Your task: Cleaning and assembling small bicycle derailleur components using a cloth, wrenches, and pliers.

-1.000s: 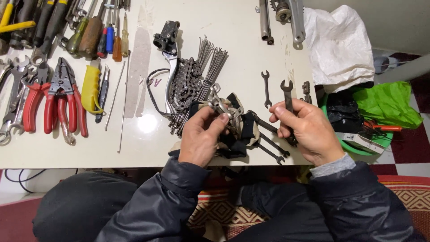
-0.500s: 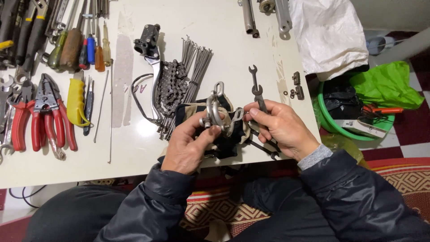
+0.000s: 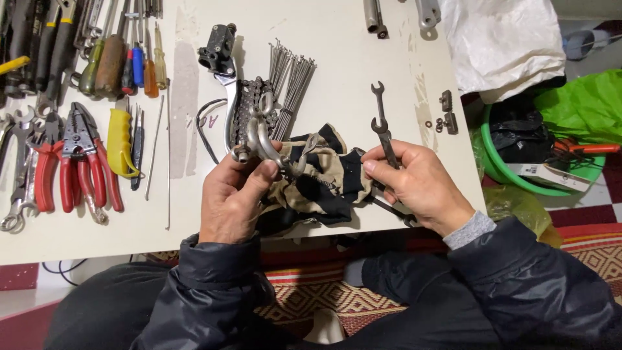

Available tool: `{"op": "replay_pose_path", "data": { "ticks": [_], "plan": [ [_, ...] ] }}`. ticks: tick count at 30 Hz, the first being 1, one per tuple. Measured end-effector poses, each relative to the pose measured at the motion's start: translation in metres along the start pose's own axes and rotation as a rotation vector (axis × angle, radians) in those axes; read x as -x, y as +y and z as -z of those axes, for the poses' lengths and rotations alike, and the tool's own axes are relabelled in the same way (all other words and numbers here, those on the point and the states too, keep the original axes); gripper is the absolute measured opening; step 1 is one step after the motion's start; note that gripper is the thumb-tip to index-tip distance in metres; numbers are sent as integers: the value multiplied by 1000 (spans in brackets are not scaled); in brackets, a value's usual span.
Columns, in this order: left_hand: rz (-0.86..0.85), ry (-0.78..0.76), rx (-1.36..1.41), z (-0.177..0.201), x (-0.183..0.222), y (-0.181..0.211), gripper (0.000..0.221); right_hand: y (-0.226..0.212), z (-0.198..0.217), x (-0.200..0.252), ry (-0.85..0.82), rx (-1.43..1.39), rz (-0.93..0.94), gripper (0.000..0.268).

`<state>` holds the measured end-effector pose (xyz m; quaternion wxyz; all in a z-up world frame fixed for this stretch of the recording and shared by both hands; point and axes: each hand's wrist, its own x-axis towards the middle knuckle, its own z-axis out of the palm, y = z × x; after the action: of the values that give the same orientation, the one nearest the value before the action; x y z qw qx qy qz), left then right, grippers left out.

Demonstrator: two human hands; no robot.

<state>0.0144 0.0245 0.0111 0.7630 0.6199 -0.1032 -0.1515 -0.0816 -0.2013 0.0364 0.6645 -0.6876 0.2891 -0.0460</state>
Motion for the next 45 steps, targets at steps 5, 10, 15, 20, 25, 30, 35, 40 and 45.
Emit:
{"op": "replay_pose_path", "data": {
  "ticks": [5,10,15,20,25,30,35,40,45],
  "plan": [
    [-11,26,2,3,1,0,26,12,-1,0,-19,140,55,17],
    [-28,18,10,6,1,1,27,23,-21,19,-45,379,172,40],
    [-49,12,23,5,-2,-2,26,39,-37,24,-141,875,477,83],
    [-65,17,29,6,-3,-5,27,62,-37,14,-103,1124,663,72],
    [-92,29,24,7,-3,-7,26,73,-32,4,-90,1113,726,64],
    [-122,56,14,9,-3,-7,25,62,-27,3,-80,802,599,54],
    [-145,87,25,10,-6,-2,25,6,-13,-3,0,485,401,43],
    [-160,104,40,12,-7,1,25,-13,7,-26,49,-170,226,21],
    [-88,26,-31,15,-7,3,30,-14,34,-33,-171,-493,151,17]
  ]
}}
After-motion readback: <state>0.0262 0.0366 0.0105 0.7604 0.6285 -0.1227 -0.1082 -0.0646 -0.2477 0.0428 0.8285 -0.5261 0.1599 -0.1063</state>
